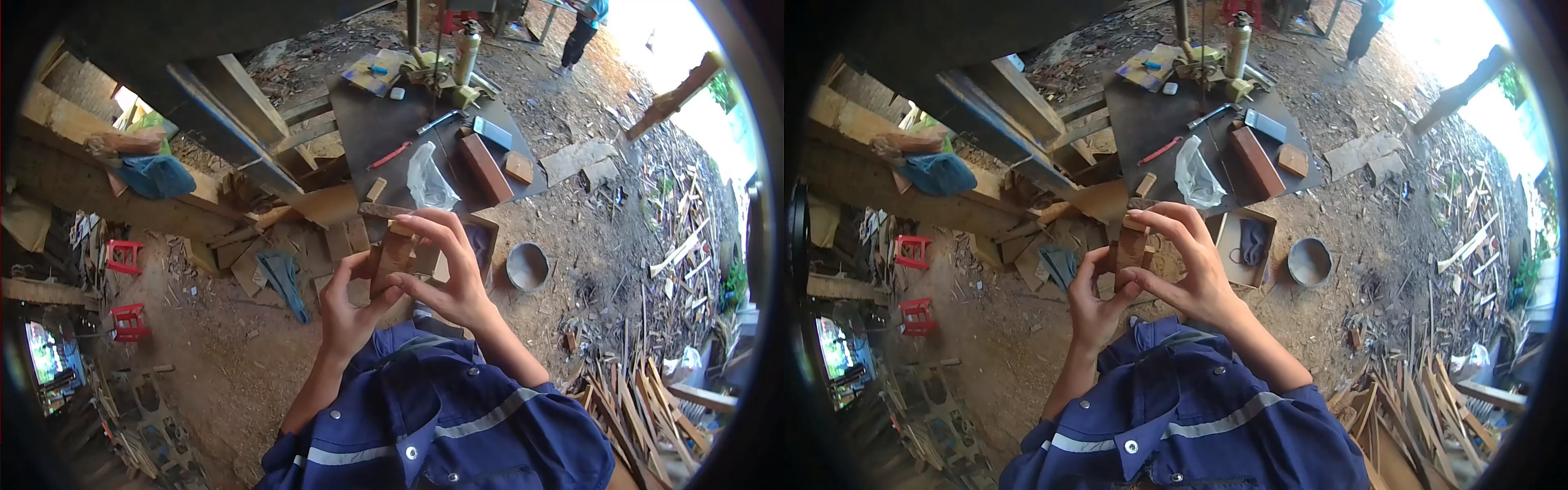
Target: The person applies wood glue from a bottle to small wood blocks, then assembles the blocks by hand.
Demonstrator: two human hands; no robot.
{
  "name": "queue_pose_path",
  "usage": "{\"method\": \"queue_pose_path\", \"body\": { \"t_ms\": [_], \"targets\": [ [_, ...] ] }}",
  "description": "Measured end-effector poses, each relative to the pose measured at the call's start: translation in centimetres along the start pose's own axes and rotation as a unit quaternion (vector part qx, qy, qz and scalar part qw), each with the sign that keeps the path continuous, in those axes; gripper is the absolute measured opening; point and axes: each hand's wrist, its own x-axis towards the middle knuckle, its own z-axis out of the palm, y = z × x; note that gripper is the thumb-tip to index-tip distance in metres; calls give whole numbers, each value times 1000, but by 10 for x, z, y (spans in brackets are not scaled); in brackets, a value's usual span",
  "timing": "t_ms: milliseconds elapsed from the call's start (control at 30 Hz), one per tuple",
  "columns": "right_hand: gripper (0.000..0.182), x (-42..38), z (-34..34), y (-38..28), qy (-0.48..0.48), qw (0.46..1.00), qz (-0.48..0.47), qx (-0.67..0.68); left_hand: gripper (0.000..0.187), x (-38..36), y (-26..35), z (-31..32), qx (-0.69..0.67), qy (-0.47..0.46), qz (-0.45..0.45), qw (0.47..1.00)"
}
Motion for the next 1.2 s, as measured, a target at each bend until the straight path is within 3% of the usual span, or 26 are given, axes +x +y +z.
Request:
{"method": "queue_pose_path", "body": {
  "t_ms": [167, 233, 300, 533, 700, 900, 1200],
  "targets": [
    [75, 0, 11, 1, 13, 999, 26, 34, 58, 2, 8, -3, -22, -13, -8, 1000],
    [78, -13, 26, 15, 29, 990, 111, 87, 56, -3, 6, -4, -83, -5, -40, 996],
    [84, -17, 42, 25, 29, 985, 109, 134, 56, -9, -2, -12, -17, 16, -33, 999],
    [80, 13, 95, 3, -125, 922, 150, 336, 51, -37, 12, -57, 45, 158, -47, 985],
    [71, 20, 117, -6, -192, 911, 116, 345, 47, -51, 13, -69, 61, 237, -11, 970],
    [68, 15, 127, -4, -181, 916, 96, 344, 47, -59, 9, -72, 66, 222, -43, 972],
    [73, 4, 121, -13, -139, 914, 130, 358, 47, -60, 10, -67, 29, 200, -20, 979]
  ]
}}
